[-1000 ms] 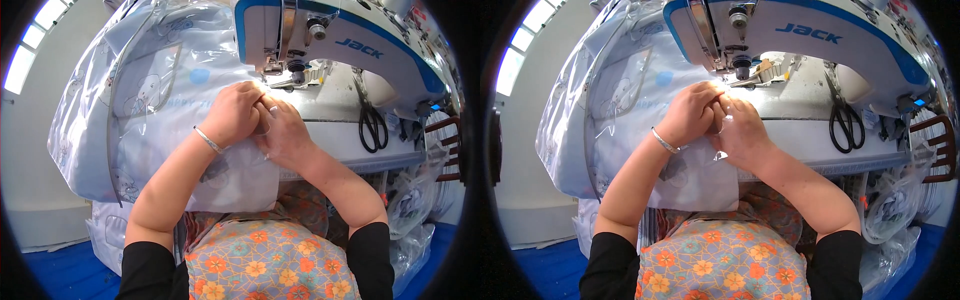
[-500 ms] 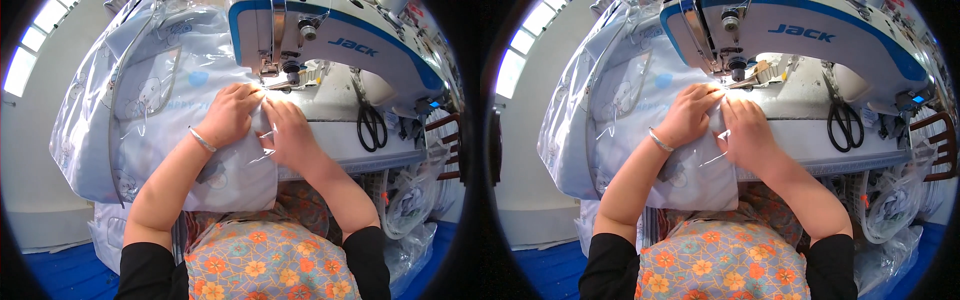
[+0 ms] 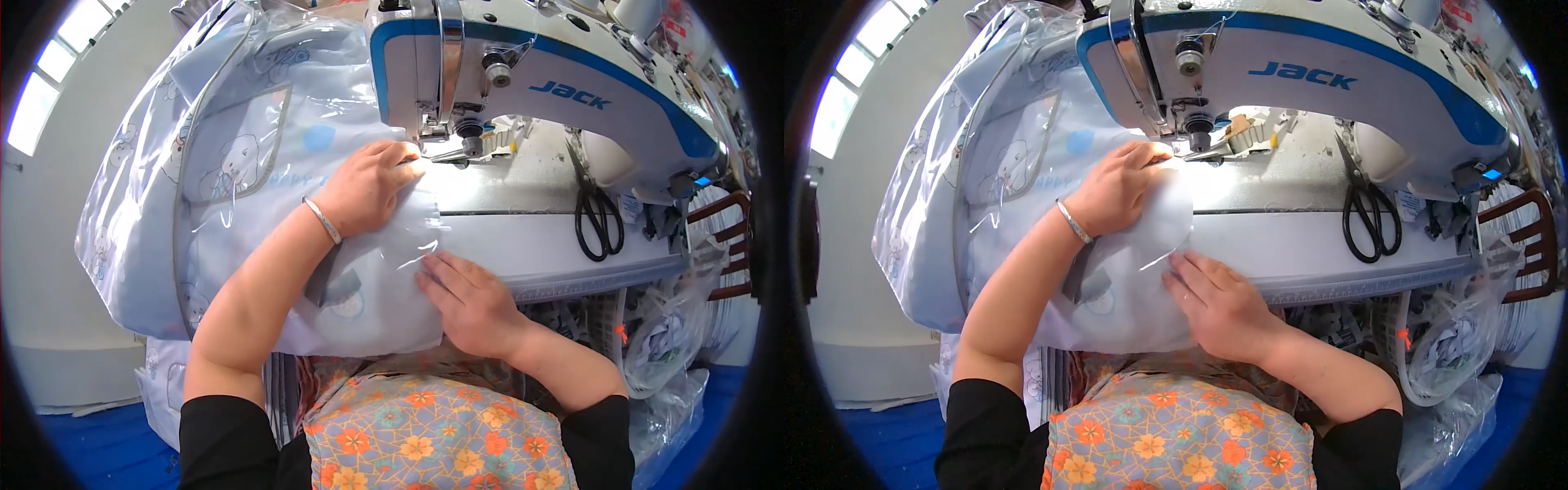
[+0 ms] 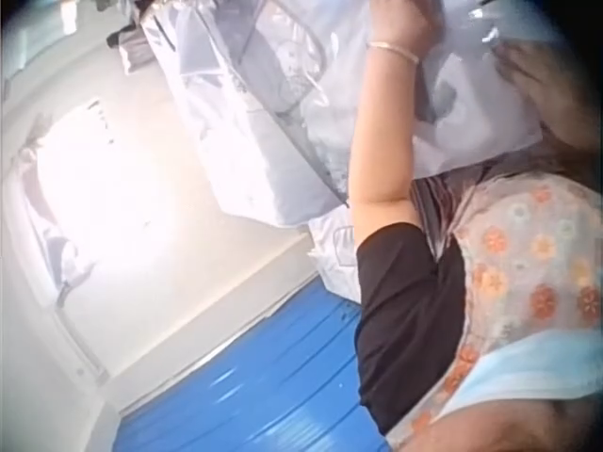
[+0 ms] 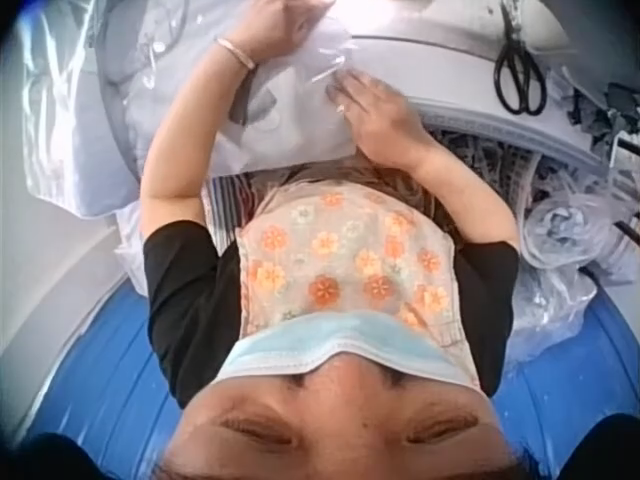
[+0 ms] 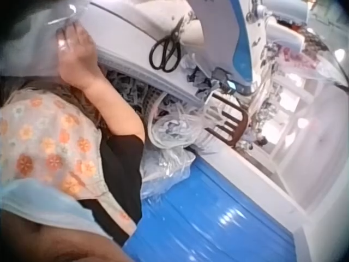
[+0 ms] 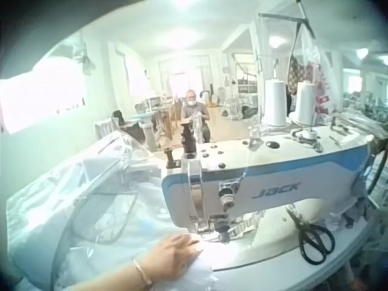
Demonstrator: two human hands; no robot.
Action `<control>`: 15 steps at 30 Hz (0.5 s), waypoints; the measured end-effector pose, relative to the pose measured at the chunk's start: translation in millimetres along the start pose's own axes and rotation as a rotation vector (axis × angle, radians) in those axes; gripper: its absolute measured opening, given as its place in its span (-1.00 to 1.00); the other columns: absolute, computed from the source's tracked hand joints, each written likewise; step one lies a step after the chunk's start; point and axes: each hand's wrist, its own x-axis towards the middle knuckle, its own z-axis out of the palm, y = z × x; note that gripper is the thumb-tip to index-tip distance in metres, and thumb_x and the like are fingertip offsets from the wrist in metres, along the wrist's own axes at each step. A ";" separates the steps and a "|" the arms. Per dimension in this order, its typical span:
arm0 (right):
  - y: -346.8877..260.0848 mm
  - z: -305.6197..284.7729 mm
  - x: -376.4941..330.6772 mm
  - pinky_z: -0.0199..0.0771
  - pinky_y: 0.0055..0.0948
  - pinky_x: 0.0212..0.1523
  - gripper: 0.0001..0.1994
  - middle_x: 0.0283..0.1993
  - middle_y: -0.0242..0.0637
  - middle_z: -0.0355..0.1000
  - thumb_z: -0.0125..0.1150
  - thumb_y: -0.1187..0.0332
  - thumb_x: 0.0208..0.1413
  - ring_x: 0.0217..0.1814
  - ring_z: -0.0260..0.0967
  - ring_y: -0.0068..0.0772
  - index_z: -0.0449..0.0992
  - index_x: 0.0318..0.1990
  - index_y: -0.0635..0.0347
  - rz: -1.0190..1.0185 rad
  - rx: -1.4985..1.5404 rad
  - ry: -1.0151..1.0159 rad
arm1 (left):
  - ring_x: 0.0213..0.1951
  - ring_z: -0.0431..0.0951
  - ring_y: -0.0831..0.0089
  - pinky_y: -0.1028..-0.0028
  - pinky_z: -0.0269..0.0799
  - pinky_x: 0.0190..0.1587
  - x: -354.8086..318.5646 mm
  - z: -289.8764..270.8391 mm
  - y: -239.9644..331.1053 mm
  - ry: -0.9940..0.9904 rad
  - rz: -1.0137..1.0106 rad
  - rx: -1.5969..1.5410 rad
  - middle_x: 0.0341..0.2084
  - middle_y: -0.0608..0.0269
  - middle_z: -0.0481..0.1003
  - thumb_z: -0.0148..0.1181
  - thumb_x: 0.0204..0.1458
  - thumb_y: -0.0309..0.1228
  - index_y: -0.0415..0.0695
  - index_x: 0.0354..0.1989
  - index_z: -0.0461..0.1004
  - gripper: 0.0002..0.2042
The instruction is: Sewing together fabric and plastic components to assemble a product using an industrial sewing machine.
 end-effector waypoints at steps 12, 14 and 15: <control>1.2 -11.0 -2.5 0.35 -0.16 0.29 -0.51 0.19 0.00 0.37 0.18 0.51 -0.12 0.28 0.32 0.02 0.47 0.08 0.31 0.054 0.102 -0.078 | 0.14 0.42 0.01 0.09 0.28 0.18 -24.0 0.8 81.7 0.107 -0.121 0.201 0.02 -0.09 0.44 0.16 -0.05 -0.43 -0.29 0.07 0.45 -0.56; -0.4 -10.5 -8.0 0.36 -0.15 0.29 -0.52 0.18 -0.01 0.36 0.20 0.50 -0.11 0.27 0.32 0.02 0.47 0.08 0.30 0.067 0.099 -0.094 | 0.23 0.37 0.03 0.06 0.21 0.24 -31.8 -7.4 72.4 -0.023 -0.110 0.140 0.15 -0.07 0.38 0.16 -0.07 -0.45 -0.22 0.17 0.41 -0.48; -0.8 -9.6 -10.9 0.36 -0.14 0.29 -0.51 0.18 -0.03 0.36 0.20 0.51 -0.10 0.25 0.33 0.01 0.47 0.10 0.29 0.039 0.082 -0.066 | 0.23 0.37 0.03 0.06 0.21 0.24 -34.2 -11.1 68.8 -0.005 -0.096 0.129 0.15 -0.07 0.38 0.16 -0.07 -0.45 -0.22 0.17 0.41 -0.48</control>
